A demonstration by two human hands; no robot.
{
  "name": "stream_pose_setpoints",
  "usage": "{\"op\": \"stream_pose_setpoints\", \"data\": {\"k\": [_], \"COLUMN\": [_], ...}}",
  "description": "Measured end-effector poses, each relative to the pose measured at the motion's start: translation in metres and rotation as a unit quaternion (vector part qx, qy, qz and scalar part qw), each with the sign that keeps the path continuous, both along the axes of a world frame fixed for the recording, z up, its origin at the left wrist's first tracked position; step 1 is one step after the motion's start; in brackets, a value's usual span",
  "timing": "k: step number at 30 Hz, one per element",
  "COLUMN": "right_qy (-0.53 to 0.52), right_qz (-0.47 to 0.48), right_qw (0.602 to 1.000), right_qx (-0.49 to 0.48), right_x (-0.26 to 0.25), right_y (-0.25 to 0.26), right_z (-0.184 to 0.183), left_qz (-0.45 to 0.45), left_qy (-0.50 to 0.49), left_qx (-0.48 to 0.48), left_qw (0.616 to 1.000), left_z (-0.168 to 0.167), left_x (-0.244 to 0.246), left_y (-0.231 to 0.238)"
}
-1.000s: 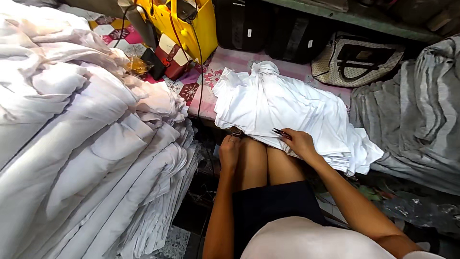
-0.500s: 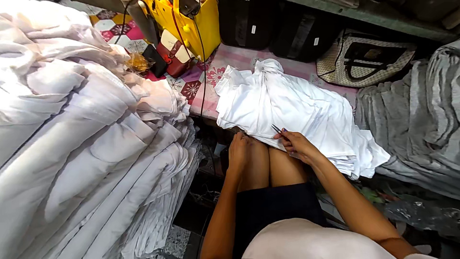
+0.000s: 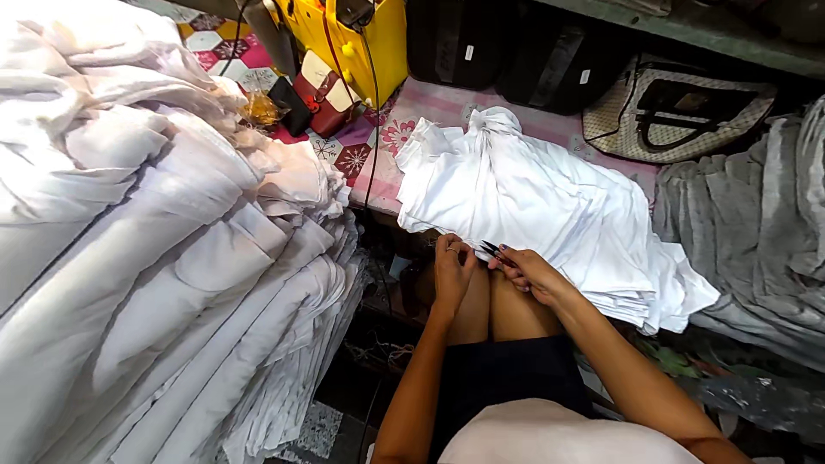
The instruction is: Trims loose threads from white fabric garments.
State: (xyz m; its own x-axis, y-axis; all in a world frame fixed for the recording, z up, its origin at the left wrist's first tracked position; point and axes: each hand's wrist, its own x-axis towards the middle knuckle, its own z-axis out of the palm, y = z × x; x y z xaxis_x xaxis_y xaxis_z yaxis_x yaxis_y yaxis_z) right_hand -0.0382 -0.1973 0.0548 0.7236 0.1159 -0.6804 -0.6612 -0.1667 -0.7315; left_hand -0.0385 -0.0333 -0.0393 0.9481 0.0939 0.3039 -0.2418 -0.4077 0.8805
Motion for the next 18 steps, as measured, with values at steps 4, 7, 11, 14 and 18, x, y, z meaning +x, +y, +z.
{"op": "stream_pose_setpoints", "data": {"k": [4,7,11,14,18], "right_qy": [0.018,0.025,0.010,-0.018,-0.029], "right_qz": [0.004,0.013,-0.005,-0.023,-0.031], "right_qw": [1.000,1.000,1.000,1.000,0.999], "right_qx": [-0.005,0.004,0.005,-0.010,-0.009], "right_x": [0.004,0.006,0.008,0.006,0.000], "right_y": [0.008,0.010,0.016,0.018,0.013], "right_z": [-0.003,-0.002,-0.004,-0.013,-0.012], "left_qz": [0.002,-0.004,-0.009,-0.004,0.023], "left_qy": [0.000,0.010,0.007,0.015,0.015], "left_qx": [-0.019,-0.049,-0.059,-0.052,0.029], "left_qw": [1.000,0.999,0.998,0.999,0.999], "left_z": [-0.002,-0.001,-0.002,-0.002,0.005], "left_x": [0.001,0.002,0.001,-0.001,-0.005], "left_y": [-0.002,0.000,0.000,0.001,0.006]}}
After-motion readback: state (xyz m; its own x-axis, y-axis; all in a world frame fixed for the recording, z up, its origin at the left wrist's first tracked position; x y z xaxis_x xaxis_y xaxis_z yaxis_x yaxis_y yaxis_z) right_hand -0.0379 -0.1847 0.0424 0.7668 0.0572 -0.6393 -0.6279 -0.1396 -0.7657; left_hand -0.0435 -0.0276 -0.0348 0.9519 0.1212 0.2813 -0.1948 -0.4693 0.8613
